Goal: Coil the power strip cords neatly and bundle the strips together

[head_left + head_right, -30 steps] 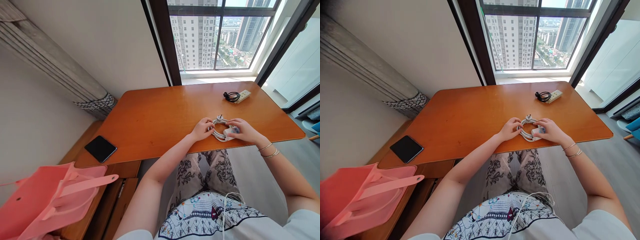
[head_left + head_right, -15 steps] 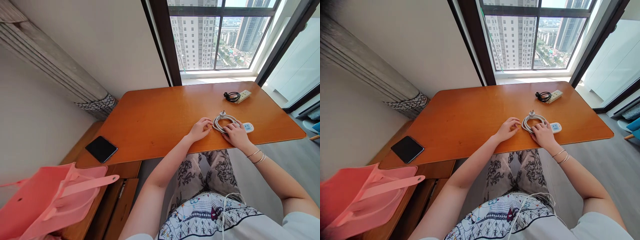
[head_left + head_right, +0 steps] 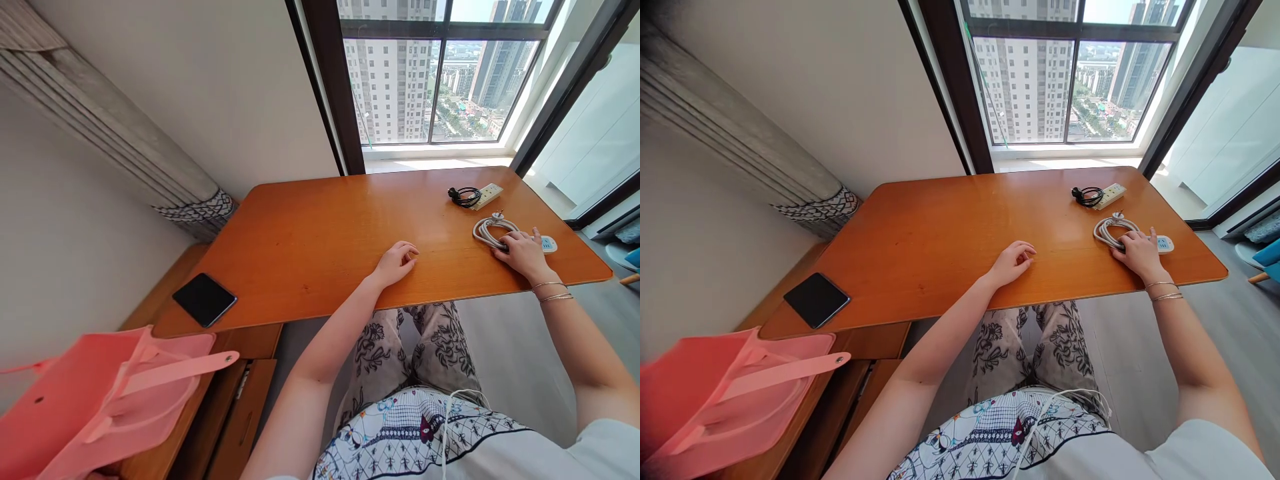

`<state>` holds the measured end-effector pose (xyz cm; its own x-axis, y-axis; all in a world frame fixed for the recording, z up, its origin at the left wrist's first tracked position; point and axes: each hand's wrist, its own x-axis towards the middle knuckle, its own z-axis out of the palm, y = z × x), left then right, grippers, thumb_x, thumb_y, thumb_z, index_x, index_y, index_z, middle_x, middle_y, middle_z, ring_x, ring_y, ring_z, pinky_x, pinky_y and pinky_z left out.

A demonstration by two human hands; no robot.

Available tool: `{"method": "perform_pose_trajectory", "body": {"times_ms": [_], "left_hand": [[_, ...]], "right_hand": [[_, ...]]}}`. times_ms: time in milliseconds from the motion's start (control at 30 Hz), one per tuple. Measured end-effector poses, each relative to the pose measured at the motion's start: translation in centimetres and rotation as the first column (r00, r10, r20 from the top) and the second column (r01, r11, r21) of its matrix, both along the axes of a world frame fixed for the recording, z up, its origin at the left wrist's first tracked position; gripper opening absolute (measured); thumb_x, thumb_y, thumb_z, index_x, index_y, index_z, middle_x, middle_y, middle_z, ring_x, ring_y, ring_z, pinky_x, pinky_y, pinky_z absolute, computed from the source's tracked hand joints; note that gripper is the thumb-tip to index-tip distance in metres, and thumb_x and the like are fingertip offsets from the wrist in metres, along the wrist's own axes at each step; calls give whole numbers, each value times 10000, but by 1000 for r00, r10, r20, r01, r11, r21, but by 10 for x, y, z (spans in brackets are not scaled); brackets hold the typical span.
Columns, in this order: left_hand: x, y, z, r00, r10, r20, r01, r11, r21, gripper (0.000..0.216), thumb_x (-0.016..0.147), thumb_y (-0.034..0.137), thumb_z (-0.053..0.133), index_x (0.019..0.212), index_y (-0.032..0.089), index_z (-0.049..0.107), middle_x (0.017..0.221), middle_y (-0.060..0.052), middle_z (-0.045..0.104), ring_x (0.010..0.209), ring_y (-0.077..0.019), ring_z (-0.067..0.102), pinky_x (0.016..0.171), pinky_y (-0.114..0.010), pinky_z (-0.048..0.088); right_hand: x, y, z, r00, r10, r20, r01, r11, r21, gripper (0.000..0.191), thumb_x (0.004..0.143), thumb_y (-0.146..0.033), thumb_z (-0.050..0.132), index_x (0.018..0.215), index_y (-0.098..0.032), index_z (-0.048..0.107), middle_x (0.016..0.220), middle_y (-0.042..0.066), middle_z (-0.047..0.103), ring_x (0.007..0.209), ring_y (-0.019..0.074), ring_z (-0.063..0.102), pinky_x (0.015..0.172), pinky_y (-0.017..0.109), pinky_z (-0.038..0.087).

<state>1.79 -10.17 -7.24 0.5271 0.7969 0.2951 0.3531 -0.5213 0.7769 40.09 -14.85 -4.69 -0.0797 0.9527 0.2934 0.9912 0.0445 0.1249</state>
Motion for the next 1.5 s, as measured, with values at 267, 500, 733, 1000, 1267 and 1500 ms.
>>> {"method": "perform_pose_trajectory", "body": {"times_ms": [267,500,733,1000,1267,1500], "left_hand": [[1,1,0,1000,12,-21,-12,1000,7,124,854,198,599,955,197,671,1042,-51,670,785,-141,648,757,-313,576],[-1,3,-1,1000,31,1,-31,999,35,128,861,157,596,956,188,675,1025,-49,674,770,-132,638,745,-294,572],[-4,7,-2,986,160,50,-163,984,74,154,865,101,564,934,182,675,1055,-50,681,778,-120,633,742,-274,560],[-13,13,-2,910,381,-165,-351,918,184,113,843,130,611,890,204,681,1083,-94,680,1077,-270,631,1010,-464,507],[-16,15,-6,900,361,-244,-316,926,205,80,824,215,684,897,240,706,1161,-83,693,1135,-298,607,1039,-511,473],[-16,15,-2,900,355,-254,-317,931,179,72,829,216,679,893,230,708,1180,-92,694,1162,-317,604,1038,-528,462]], "right_hand": [[2,-13,-8,987,132,-91,-108,966,236,190,870,-347,622,996,-220,686,1202,225,702,1268,460,552,1137,757,208],[-89,2,-11,931,299,-208,-256,943,211,317,920,-367,586,1170,-195,678,1329,156,628,1368,368,476,1179,608,297],[-181,54,-6,814,469,-343,-497,868,6,337,914,-337,647,1204,-174,699,1276,151,649,1229,299,575,1086,446,444],[-181,72,-15,734,269,-624,-392,918,-65,240,921,-298,638,1096,-156,720,903,52,670,792,171,617,792,297,497],[-181,68,-12,752,277,-598,-409,907,-94,119,893,-247,656,965,-196,736,884,32,705,777,156,613,754,273,459],[-181,68,-12,760,278,-587,-408,908,-98,117,895,-238,660,969,-198,741,898,35,718,796,162,625,757,277,459]]}}
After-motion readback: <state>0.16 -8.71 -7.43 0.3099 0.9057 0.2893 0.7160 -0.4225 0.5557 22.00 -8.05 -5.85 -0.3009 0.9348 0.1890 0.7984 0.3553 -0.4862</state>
